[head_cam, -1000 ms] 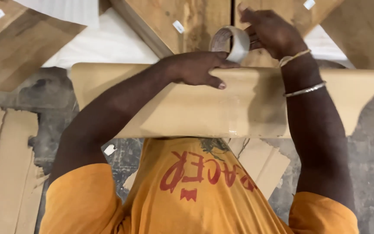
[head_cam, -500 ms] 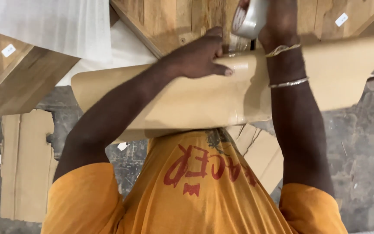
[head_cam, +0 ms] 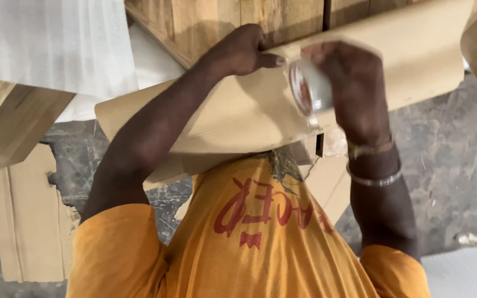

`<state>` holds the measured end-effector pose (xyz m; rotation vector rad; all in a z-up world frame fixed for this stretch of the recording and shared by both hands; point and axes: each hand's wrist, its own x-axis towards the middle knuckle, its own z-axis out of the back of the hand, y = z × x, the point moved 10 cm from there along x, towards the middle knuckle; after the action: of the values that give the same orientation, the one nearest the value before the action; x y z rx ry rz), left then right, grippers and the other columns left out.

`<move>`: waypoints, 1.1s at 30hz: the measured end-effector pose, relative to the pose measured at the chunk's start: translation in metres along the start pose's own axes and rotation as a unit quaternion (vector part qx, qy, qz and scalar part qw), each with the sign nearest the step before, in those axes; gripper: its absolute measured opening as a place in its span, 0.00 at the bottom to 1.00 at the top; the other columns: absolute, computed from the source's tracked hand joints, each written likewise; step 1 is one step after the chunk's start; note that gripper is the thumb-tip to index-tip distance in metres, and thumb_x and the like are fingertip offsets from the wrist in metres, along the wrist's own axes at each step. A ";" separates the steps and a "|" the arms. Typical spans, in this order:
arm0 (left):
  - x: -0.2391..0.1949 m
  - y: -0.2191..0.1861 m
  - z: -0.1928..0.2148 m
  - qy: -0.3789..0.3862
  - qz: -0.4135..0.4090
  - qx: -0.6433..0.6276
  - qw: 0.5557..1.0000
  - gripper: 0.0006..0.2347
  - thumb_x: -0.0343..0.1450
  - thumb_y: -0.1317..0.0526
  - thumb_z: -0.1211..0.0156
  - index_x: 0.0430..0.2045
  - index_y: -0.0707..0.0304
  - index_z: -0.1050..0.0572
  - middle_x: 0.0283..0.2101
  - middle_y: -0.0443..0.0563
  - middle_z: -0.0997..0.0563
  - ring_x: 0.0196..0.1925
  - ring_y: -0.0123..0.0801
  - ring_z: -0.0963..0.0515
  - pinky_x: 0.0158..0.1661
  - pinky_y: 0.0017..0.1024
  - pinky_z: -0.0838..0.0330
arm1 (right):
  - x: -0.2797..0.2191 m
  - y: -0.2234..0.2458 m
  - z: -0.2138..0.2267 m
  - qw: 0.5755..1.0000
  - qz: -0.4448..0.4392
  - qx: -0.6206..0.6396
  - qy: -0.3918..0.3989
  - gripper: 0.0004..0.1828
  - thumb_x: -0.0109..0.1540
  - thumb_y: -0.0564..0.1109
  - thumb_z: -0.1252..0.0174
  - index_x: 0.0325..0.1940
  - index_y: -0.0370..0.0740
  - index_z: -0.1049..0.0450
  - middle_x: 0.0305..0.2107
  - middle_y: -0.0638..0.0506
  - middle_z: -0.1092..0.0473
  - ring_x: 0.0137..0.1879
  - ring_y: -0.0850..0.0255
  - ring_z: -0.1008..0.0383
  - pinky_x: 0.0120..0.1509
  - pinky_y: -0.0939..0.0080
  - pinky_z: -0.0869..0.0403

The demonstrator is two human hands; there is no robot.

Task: The person wraps wooden furniture components in foam padding and corrugated cardboard, securing the packaging with adhesive tape.

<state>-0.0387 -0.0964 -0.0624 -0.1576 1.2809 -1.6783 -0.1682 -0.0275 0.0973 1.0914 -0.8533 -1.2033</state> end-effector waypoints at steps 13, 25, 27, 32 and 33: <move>0.013 -0.008 -0.002 -0.055 -0.109 0.016 0.992 0.23 0.68 0.52 0.26 0.54 0.61 0.22 0.56 0.56 0.20 0.55 0.39 0.18 0.56 0.35 0.25 | -0.168 -0.151 0.004 0.974 -0.211 -0.059 -0.057 0.10 0.70 0.40 0.43 0.51 0.31 0.23 0.38 0.50 0.21 0.44 0.67 0.25 0.49 0.65 0.25; -0.096 -0.120 -0.136 0.032 -0.332 0.245 0.910 0.17 0.71 0.67 0.46 0.56 0.64 0.28 0.62 0.58 0.28 0.68 0.43 0.33 0.69 0.45 0.41 | -0.152 -0.188 -0.014 0.964 -0.247 0.089 -0.031 0.08 0.70 0.37 0.46 0.48 0.32 0.22 0.36 0.51 0.24 0.43 0.66 0.27 0.49 0.67 0.25; -0.094 -0.131 -0.151 0.071 -0.314 0.178 0.930 0.12 0.74 0.63 0.46 0.52 0.62 0.27 0.55 0.57 0.24 0.60 0.43 0.26 0.62 0.44 0.34 | -0.155 -0.210 -0.019 0.960 -0.178 0.213 -0.050 0.09 0.69 0.36 0.46 0.53 0.32 0.28 0.44 0.50 0.26 0.50 0.65 0.28 0.54 0.65 0.25; -0.073 -0.130 -0.161 0.116 -0.294 0.008 0.949 0.08 0.77 0.58 0.48 0.44 0.60 0.27 0.39 0.57 0.16 0.41 0.47 0.15 0.44 0.45 0.22 | -0.151 -0.197 -0.010 0.985 -0.129 -0.115 -0.023 0.13 0.67 0.36 0.46 0.56 0.31 0.32 0.47 0.43 0.27 0.54 0.58 0.25 0.56 0.59 0.23; -0.071 -0.128 -0.161 0.115 -0.291 0.026 0.950 0.08 0.77 0.59 0.48 0.45 0.60 0.27 0.38 0.58 0.16 0.40 0.48 0.15 0.42 0.46 0.22 | -0.149 -0.187 -0.007 0.990 -0.111 -0.079 -0.036 0.20 0.67 0.37 0.47 0.62 0.28 0.40 0.50 0.41 0.28 0.57 0.56 0.26 0.58 0.57 0.24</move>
<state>-0.1775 0.0590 -0.0004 -0.3416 1.4490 -2.2850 -0.2422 0.1180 -0.0772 1.0377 -0.6918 -1.4778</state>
